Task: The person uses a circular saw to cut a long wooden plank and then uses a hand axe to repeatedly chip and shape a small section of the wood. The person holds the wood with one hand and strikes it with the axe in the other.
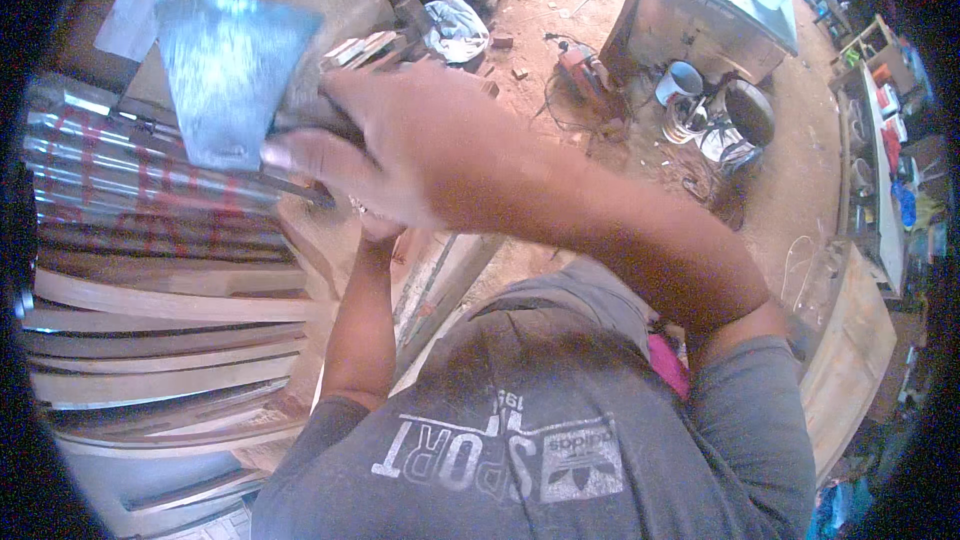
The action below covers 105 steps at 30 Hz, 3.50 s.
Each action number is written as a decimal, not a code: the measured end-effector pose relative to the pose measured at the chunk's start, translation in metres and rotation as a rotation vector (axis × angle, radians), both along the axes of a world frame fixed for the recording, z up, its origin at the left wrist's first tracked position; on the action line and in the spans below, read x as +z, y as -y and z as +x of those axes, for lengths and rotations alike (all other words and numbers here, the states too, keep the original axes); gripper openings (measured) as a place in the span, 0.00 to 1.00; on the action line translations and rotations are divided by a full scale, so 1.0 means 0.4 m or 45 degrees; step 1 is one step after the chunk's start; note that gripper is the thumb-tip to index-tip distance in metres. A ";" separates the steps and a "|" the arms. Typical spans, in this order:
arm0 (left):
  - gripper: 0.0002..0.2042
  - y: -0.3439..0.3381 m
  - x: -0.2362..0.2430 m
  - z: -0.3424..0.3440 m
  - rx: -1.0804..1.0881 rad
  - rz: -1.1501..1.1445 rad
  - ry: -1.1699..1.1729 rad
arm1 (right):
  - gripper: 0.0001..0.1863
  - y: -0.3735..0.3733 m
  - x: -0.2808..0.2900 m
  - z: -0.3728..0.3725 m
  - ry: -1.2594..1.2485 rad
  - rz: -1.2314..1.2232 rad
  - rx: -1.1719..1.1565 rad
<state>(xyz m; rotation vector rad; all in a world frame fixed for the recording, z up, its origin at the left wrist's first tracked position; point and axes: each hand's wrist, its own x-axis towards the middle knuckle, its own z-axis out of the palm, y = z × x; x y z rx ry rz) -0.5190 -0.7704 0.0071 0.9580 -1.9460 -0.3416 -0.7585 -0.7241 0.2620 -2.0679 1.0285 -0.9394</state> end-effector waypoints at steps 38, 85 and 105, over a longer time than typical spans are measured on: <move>0.14 -0.079 0.078 0.052 -0.031 0.047 -0.108 | 0.30 -0.002 0.032 0.072 -0.025 -0.148 0.071; 0.18 -0.159 -0.020 0.175 0.046 0.115 -0.399 | 0.32 -0.008 -0.142 0.187 -0.695 -0.114 0.265; 0.18 -0.182 0.026 0.152 0.099 0.471 -0.761 | 0.28 0.005 -0.217 0.198 -0.434 0.110 0.268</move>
